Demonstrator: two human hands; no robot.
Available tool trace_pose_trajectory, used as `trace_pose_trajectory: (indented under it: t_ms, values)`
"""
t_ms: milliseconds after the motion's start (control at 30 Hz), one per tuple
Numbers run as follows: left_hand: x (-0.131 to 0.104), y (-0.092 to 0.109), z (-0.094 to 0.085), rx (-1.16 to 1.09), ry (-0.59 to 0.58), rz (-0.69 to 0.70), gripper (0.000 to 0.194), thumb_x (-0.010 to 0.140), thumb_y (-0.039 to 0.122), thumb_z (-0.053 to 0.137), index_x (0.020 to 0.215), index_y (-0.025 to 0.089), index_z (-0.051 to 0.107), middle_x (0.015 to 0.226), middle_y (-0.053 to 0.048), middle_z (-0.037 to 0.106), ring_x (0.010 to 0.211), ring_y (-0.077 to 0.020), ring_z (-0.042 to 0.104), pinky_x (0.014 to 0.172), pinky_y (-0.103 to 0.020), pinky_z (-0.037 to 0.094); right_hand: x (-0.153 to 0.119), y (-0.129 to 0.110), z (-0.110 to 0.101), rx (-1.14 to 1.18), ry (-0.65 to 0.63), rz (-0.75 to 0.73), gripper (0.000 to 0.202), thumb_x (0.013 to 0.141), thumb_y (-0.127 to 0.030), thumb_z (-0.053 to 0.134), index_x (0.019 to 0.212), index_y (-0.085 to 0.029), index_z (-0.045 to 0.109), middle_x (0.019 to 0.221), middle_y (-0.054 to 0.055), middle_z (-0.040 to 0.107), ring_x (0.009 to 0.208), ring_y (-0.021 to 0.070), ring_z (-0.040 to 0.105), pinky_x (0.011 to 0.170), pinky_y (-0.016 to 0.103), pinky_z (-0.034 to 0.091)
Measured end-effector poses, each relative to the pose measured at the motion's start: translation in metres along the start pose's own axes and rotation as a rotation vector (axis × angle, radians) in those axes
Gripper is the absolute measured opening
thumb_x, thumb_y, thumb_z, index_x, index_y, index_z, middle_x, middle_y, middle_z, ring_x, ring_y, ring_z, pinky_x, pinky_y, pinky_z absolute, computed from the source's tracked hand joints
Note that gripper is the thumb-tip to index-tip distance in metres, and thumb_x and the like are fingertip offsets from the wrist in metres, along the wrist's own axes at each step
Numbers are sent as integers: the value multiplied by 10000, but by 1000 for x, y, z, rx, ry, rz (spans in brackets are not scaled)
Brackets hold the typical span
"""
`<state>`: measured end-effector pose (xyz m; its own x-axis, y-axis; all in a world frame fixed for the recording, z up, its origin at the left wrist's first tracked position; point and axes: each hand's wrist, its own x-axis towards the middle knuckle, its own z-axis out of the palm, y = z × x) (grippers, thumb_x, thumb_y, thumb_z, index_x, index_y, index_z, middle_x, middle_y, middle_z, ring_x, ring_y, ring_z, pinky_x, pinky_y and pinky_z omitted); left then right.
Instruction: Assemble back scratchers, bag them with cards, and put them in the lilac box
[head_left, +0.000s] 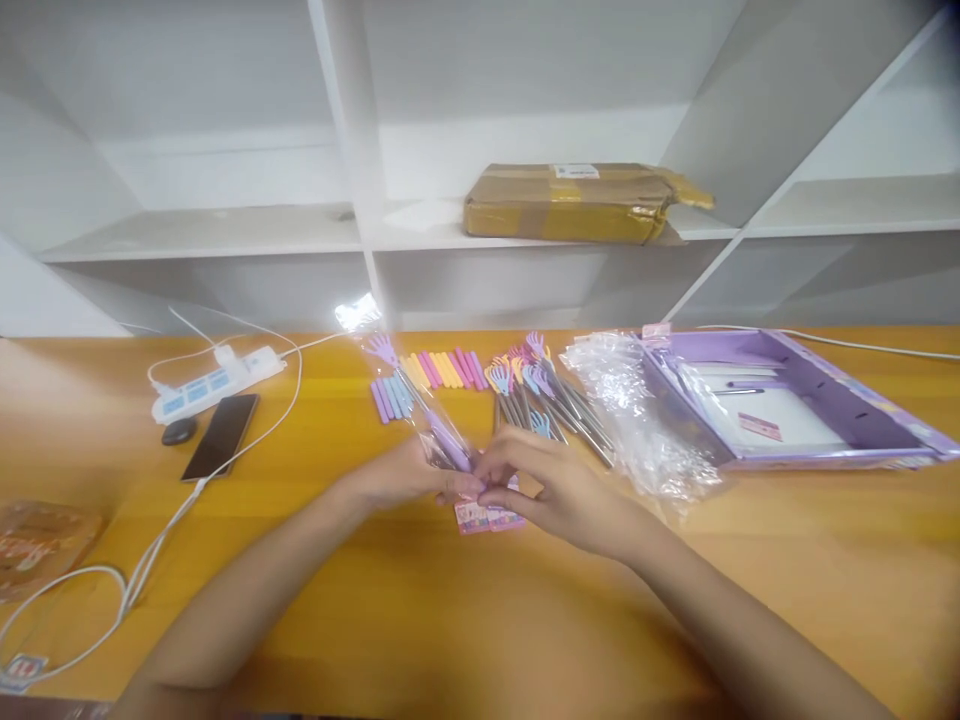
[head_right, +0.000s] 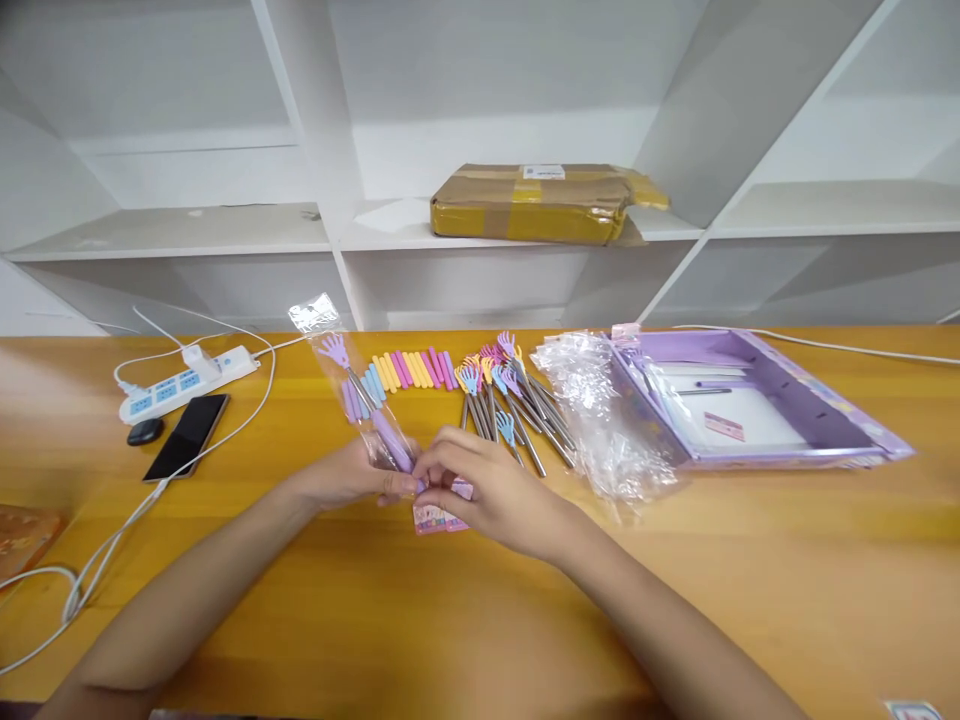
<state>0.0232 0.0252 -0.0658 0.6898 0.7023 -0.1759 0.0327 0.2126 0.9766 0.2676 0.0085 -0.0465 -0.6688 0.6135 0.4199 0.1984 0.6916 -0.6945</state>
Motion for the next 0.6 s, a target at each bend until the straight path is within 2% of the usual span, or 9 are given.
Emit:
trace_pose_trajectory:
  t_ms: [133, 267, 333, 467, 600]
  values:
    - [9, -13, 9, 20, -59, -17, 366, 831, 479, 853, 921, 146, 732, 751, -9, 605, 633, -109, 521, 557, -234, 411, -20, 24, 25, -34, 170, -79, 97, 1014, -266, 710, 1083, -221, 660, 927, 27, 614, 827, 149, 614, 733, 277, 525]
    - [14, -19, 16, -4, -140, -44, 390, 842, 482, 845, 1026, 165, 712, 815, -21, 634, 667, -126, 567, 563, -238, 421, -32, 34, 36, -39, 259, -57, 111, 1004, -264, 722, 1073, -222, 646, 870, 8, 591, 768, 141, 593, 679, 258, 511]
    - [14, -19, 16, -10, -167, -57, 385, 846, 473, 845, 1027, 164, 704, 825, -28, 643, 664, -120, 570, 563, -232, 416, -35, 33, 33, -17, 248, -61, 146, 981, -262, 754, 1067, -218, 645, 893, 12, 603, 779, 139, 595, 690, 259, 518]
    - [13, -17, 16, -27, -171, -66, 403, 845, 468, 849, 1071, 168, 702, 877, -52, 655, 699, -132, 587, 573, -234, 431, -39, 27, 19, 13, 159, -85, 231, 966, -226, 766, 1180, -222, 679, 1070, 68, 667, 933, 164, 650, 831, 307, 573]
    - [15, -24, 18, -85, -180, -80, 454, 822, 469, 873, 1109, 177, 677, 836, -28, 624, 658, -116, 543, 561, -228, 400, -40, 28, 17, -3, 180, -121, 193, 978, -209, 747, 1168, -223, 714, 1056, 70, 682, 969, 168, 673, 844, 299, 590]
